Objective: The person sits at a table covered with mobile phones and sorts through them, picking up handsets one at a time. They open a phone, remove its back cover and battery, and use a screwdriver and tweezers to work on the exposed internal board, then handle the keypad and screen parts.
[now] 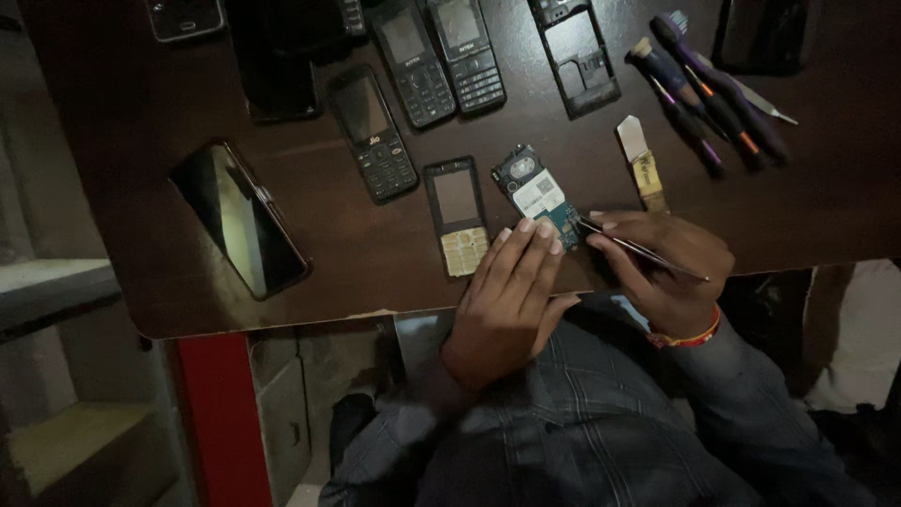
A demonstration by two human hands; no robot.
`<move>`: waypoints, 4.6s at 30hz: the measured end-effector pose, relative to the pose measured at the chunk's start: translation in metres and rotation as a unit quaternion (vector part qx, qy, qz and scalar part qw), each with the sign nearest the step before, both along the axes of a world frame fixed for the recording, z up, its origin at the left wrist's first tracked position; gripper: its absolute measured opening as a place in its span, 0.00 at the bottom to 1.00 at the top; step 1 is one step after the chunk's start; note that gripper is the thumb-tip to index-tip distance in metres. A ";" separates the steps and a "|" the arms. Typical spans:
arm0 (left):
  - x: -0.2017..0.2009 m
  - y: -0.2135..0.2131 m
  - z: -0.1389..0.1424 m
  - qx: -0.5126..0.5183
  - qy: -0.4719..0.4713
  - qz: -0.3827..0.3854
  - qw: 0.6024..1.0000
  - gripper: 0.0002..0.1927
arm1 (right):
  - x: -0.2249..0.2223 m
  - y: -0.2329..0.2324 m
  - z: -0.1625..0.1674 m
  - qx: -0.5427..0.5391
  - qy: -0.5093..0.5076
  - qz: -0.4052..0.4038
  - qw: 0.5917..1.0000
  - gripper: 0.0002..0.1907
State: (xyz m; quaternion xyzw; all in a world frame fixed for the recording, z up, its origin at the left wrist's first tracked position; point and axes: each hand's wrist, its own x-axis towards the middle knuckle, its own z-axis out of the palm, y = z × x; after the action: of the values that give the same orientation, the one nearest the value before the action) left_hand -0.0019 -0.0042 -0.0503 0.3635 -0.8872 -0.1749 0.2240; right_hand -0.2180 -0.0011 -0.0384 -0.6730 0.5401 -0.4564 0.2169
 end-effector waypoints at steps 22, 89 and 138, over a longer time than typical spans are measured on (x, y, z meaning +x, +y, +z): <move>-0.002 -0.001 0.008 -0.004 0.013 -0.001 1.000 0.31 | -0.001 0.003 -0.001 0.003 -0.005 -0.009 1.000 0.10; -0.002 0.000 0.000 0.005 0.025 -0.003 1.000 0.32 | 0.001 0.008 -0.014 -0.116 0.165 -0.012 0.979 0.14; -0.004 0.000 -0.001 0.021 0.019 0.012 1.000 0.36 | 0.000 0.006 -0.014 -0.103 0.132 0.016 0.986 0.11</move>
State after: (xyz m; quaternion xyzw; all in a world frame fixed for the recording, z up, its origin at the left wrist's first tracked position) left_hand -0.0063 -0.0039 -0.0518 0.3754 -0.8743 -0.1976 0.2357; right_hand -0.2184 0.0054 -0.0522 -0.7548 0.5031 -0.4130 0.0812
